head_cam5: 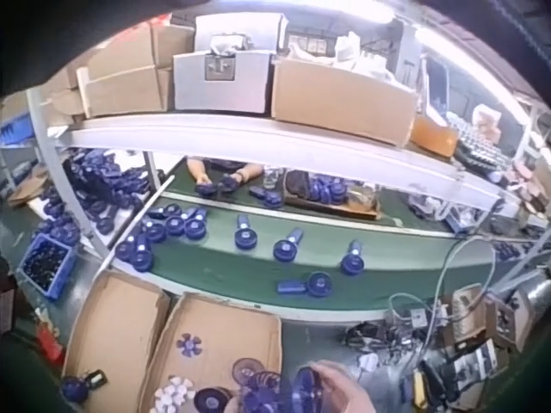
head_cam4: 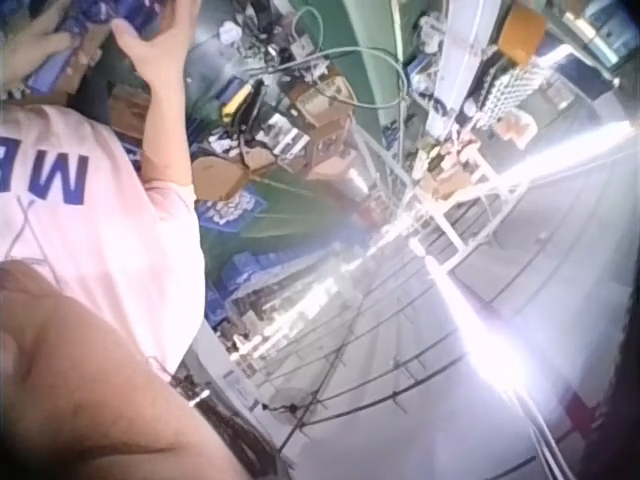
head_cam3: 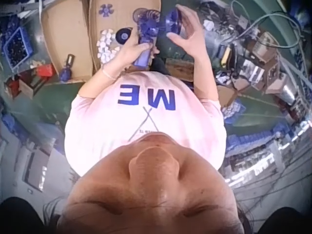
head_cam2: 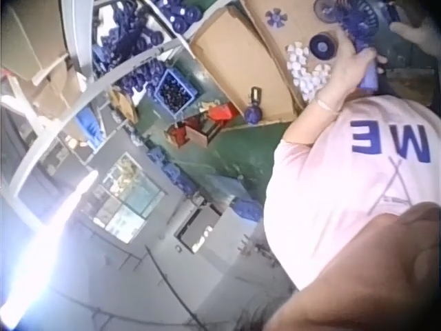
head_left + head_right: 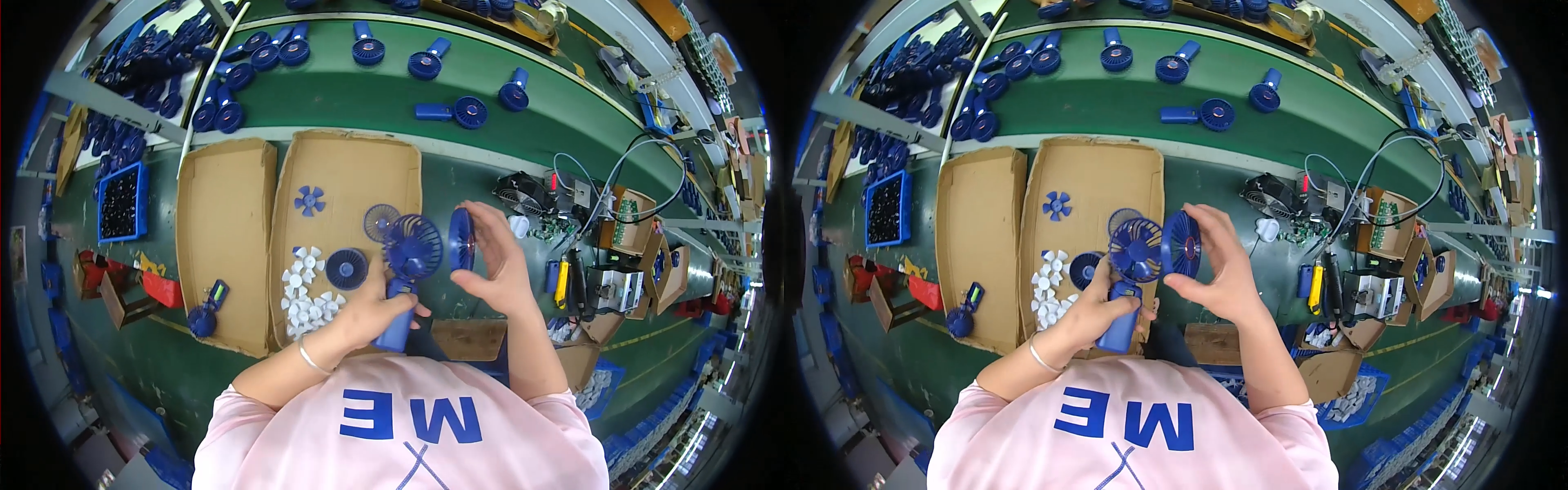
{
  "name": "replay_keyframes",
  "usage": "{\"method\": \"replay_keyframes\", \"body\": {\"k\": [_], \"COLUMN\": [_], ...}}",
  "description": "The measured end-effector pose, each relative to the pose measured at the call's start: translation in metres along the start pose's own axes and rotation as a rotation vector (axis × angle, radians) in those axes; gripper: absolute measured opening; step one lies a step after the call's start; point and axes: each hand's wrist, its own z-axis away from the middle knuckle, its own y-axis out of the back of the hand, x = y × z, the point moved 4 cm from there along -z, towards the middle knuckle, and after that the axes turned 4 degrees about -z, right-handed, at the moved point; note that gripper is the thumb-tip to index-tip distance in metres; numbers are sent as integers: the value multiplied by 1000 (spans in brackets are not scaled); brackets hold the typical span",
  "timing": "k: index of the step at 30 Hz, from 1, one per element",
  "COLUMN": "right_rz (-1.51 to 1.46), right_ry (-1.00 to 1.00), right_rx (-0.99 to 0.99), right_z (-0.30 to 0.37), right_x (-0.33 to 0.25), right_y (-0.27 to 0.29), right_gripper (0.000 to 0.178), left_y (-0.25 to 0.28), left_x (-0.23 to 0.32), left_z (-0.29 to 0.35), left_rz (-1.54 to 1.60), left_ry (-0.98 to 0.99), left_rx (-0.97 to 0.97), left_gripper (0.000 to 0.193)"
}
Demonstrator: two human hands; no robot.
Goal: The person assembles handheld electric fans by joining fan blades, motor housing, and other electronic components together with a manual screwdriver.
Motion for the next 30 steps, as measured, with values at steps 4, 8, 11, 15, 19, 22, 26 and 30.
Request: {"method": "replay_keyframes", "body": {"k": [4, 8, 11, 15, 19, 22, 26, 30], "right_rz": [452, 492, 516, 539, 528, 515, 528, -89], "right_ry": [164, 164, 200, 242, 237, 240, 286, 70], "right_rx": [-110, -167, -166, -184, -187, -211, -263, 0], "right_z": [9, 21, 27, 34, 35, 35, 42, 40], "right_x": [-29, -50, -57, -62, -57, -55, -50, -20], "right_y": [-16, -30, -34, -40, -44, -43, -51, -45], "right_gripper": [78, 76, 75, 75, 74, 74, 81, 68], "left_y": [-22, -30, -33, -35, -37, -35, -15, -21], "left_x": [29, 32, 32, 31, 28, 22, 9, 19], "left_z": [30, 49, 58, 66, 69, 67, 41, 39], "left_rz": [-173, -233, -255, -287, -292, -289, -392, -570], "left_ry": [-9, -46, -49, -90, -37, -49, -181, -220], "left_rx": [-73, -84, -82, -74, -47, -35, 131, 256], "left_gripper": [79, 81, 78, 75, 75, 72, 54, 50]}}
